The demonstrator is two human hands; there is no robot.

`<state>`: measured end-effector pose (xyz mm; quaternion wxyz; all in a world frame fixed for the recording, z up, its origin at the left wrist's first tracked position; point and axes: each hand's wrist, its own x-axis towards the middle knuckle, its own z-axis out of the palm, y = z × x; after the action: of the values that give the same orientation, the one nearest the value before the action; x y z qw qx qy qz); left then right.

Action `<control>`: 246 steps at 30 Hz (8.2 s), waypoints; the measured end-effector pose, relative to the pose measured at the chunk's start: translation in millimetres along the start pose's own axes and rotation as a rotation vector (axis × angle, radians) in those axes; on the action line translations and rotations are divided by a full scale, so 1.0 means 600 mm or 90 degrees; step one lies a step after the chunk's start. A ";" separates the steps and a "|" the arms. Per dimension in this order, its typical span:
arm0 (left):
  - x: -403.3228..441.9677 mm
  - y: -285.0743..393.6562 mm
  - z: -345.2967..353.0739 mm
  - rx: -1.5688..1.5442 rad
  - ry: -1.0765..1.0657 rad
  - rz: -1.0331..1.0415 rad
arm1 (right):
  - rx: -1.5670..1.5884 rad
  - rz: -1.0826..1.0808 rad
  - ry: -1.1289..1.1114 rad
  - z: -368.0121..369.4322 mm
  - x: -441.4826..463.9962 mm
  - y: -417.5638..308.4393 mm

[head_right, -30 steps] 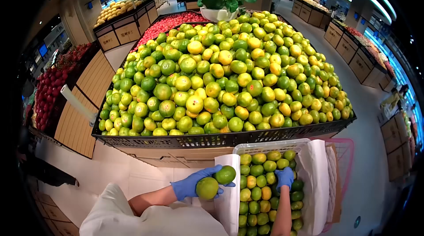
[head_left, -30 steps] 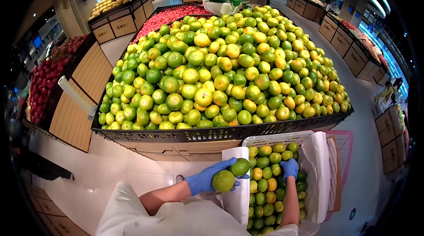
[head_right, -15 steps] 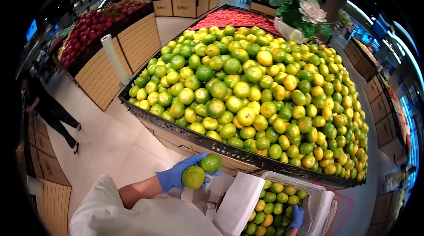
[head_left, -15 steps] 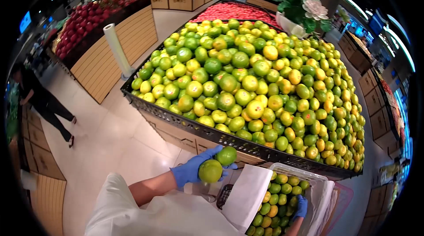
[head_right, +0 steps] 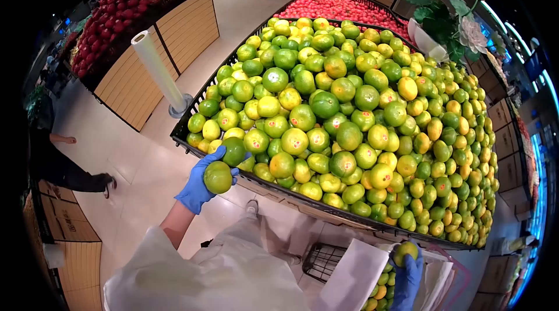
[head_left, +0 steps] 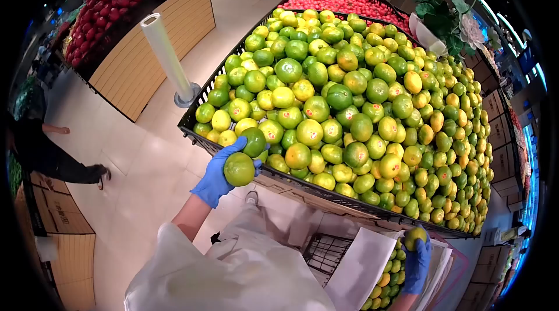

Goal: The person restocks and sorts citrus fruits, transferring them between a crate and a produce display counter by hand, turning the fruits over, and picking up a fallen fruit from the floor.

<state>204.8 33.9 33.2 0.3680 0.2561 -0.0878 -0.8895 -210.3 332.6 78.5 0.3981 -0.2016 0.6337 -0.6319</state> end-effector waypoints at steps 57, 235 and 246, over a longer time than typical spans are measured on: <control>0.009 0.215 -0.171 0.897 0.221 0.483 | -0.559 -0.515 -0.612 0.780 0.208 0.213; -0.028 -0.281 0.099 0.441 0.005 0.126 | -0.096 -0.209 -0.076 0.076 0.009 0.099; 0.091 0.066 -0.003 0.570 0.185 0.464 | -0.123 -0.138 -0.305 0.380 0.135 0.082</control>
<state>197.0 -32.5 23.7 0.5139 0.4592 -0.4852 -0.5382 -73.5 131.1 37.1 0.4455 -0.4491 0.5536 -0.5416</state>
